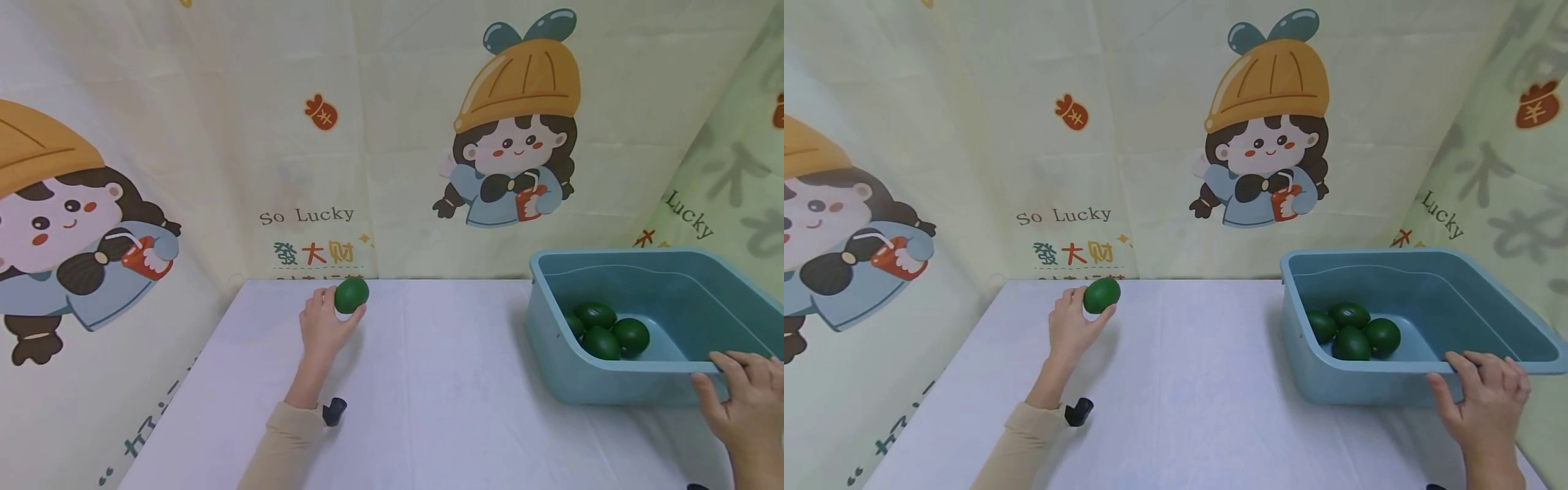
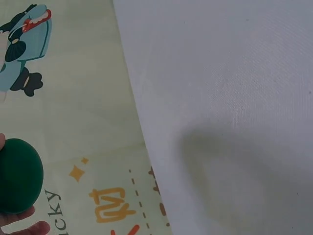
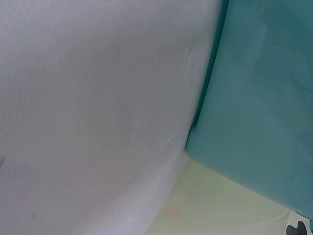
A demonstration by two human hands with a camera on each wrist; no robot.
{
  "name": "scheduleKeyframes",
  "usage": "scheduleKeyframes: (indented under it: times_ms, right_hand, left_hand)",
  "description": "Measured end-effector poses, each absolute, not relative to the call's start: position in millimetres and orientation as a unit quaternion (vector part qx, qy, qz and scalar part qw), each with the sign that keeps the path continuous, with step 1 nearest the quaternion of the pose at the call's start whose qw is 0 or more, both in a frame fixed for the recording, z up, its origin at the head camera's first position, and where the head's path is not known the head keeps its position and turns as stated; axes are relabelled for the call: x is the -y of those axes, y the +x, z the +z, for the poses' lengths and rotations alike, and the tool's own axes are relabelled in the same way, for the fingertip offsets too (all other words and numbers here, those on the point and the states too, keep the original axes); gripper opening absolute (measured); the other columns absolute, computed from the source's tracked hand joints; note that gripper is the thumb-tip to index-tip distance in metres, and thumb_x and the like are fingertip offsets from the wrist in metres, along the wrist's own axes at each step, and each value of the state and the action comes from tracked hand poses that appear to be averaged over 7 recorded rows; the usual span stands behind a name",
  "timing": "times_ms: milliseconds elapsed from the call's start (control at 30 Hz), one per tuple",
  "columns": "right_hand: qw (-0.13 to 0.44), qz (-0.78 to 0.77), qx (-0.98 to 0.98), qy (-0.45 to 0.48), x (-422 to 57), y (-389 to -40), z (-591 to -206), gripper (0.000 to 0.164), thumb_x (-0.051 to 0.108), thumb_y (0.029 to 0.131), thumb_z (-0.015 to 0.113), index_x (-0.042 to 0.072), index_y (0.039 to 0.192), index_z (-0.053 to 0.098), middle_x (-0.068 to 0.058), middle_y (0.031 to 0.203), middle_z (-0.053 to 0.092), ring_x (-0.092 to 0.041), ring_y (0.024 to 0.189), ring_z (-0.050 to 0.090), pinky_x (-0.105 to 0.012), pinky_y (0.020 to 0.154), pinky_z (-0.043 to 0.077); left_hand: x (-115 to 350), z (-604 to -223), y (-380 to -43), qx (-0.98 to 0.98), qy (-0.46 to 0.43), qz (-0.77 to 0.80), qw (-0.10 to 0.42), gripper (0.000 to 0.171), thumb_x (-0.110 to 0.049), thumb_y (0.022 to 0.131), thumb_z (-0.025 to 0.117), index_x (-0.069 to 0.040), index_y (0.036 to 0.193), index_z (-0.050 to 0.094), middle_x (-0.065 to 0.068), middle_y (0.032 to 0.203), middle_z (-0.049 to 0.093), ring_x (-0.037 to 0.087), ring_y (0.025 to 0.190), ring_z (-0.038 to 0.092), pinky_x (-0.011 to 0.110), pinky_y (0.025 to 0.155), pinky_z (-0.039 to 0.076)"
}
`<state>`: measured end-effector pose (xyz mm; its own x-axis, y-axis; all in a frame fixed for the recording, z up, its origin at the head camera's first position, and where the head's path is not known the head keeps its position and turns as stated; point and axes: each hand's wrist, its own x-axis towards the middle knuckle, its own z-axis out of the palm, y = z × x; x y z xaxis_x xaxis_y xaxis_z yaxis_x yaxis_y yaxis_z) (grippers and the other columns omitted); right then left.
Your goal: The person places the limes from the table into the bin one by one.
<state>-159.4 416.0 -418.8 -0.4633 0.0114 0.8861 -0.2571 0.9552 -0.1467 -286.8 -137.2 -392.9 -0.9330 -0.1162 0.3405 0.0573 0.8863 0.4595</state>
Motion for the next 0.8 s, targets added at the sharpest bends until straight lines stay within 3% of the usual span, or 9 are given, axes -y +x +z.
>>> scheduleKeyframes:
  times_ms: [800]
  right_hand:
    - [0.517,0.128,0.842,0.082,-418.1,-160.0,-420.1,0.077,0.065,0.087,0.033,-0.01,0.089,0.051,-0.032,0.092,0.044,-0.051,0.088,0.037,-0.051,0.105,0.017]
  left_hand:
    - [106.0,-377.3,-286.1,0.951,-0.022,-0.253,0.175,0.066,-0.054,0.076,0.062,-0.009,0.123,0.05,0.009,0.118,0.046,0.026,0.104,0.042,0.047,0.089,0.034]
